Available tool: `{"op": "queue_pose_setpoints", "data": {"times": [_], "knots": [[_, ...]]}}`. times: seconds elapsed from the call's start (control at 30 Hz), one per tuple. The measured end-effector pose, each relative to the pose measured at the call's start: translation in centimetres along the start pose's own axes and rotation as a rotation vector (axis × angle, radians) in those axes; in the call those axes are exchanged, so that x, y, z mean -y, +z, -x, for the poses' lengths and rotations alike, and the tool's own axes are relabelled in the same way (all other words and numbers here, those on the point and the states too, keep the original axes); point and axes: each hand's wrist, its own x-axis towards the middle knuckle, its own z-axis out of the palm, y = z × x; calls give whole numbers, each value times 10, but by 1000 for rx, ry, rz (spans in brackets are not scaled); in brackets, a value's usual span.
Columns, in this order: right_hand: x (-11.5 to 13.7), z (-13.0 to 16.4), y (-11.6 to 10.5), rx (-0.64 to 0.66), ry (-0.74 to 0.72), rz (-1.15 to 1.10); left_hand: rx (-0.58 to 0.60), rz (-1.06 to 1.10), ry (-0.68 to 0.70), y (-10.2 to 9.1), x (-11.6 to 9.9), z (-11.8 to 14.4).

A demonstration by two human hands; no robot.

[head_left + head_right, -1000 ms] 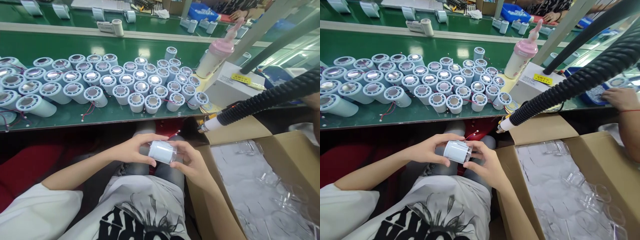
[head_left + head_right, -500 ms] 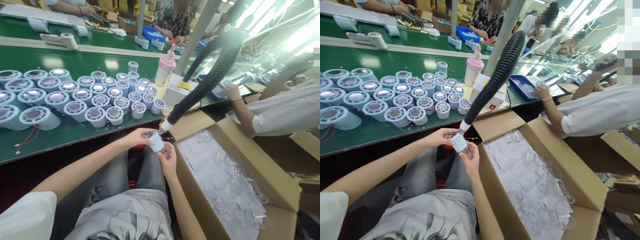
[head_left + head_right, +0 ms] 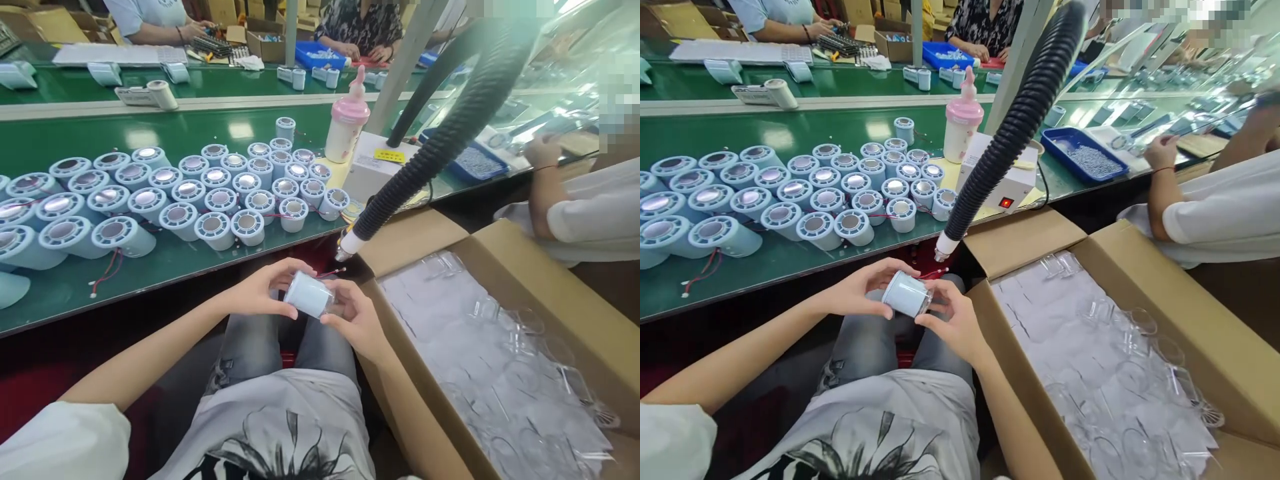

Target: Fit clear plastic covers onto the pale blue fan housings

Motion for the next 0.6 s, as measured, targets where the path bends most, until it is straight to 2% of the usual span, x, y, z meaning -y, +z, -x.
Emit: {"op": "queue_pose_setpoints", "data": {"times": [0.1,0.3,0.43,0.6], "knots": [[16,8,7,77,35,16,0,-118,56,6,-10,20],[36,15,19,121,164,-28,-1,-229,150,11,-18,41],[41,14,25,120,232,-121,3,-292,210,11,-21,46],[38,11,31,97,328,-246,-6,-304,213,11,-23,49]]}}
